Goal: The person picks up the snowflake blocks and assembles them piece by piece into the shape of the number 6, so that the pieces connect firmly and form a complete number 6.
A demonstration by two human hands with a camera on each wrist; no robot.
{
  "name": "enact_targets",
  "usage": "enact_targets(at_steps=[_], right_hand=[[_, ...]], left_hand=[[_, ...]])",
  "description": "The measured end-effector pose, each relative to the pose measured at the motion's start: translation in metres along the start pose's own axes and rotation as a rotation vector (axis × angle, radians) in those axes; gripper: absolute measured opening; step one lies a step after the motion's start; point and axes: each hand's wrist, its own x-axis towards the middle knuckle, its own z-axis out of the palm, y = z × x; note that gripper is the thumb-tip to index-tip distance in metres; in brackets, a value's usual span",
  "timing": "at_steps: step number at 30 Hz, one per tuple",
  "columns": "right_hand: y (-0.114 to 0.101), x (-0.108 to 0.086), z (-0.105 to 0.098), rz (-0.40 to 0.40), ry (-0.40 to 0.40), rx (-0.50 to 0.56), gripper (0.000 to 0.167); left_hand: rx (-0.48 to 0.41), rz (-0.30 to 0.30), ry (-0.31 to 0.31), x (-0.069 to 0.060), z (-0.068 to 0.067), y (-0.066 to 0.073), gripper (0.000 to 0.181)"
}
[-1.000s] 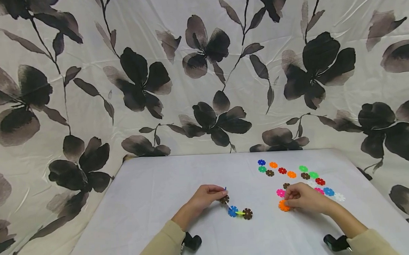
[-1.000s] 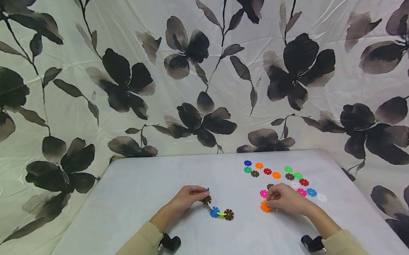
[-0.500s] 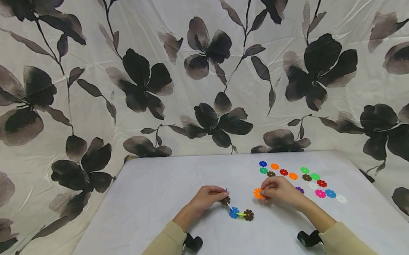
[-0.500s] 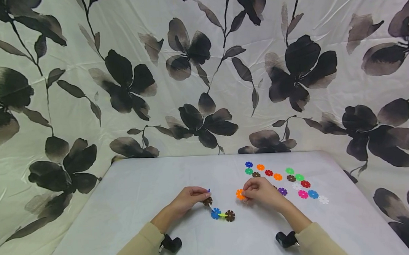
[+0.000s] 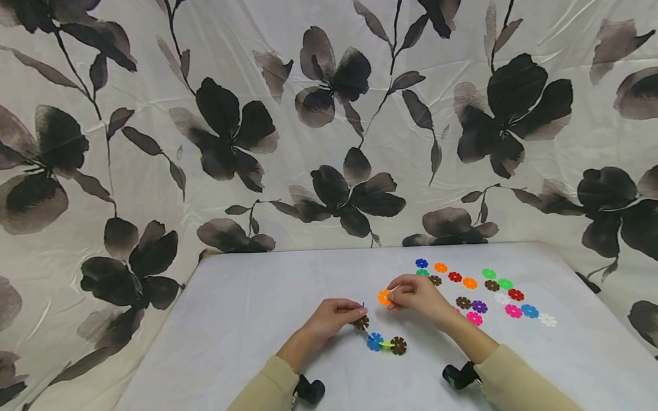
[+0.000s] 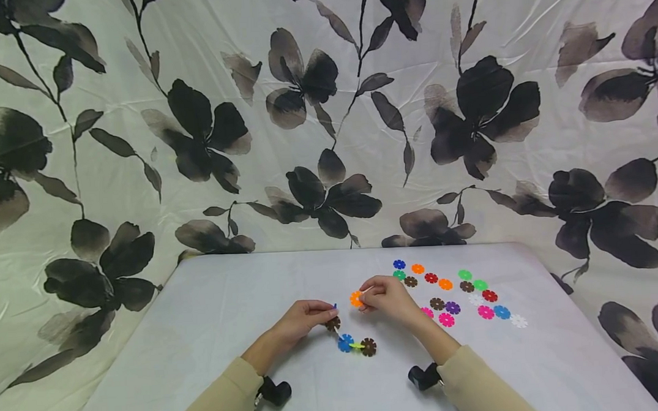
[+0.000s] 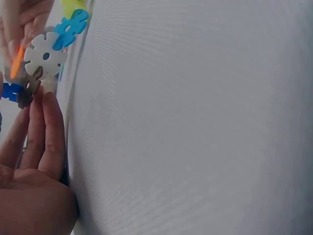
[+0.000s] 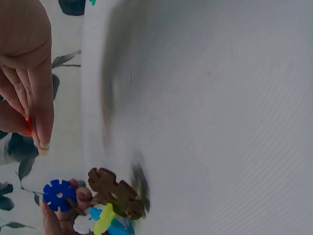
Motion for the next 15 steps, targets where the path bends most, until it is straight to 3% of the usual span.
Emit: enact_targets(at_steps=[15], right_hand=[[-0.006, 0.019, 0.027, -0.084, -0.053, 0.038, 0.026]], left_hand=[[0.024, -0.009, -0.040, 0.001, -0.002, -0.001, 0.036]])
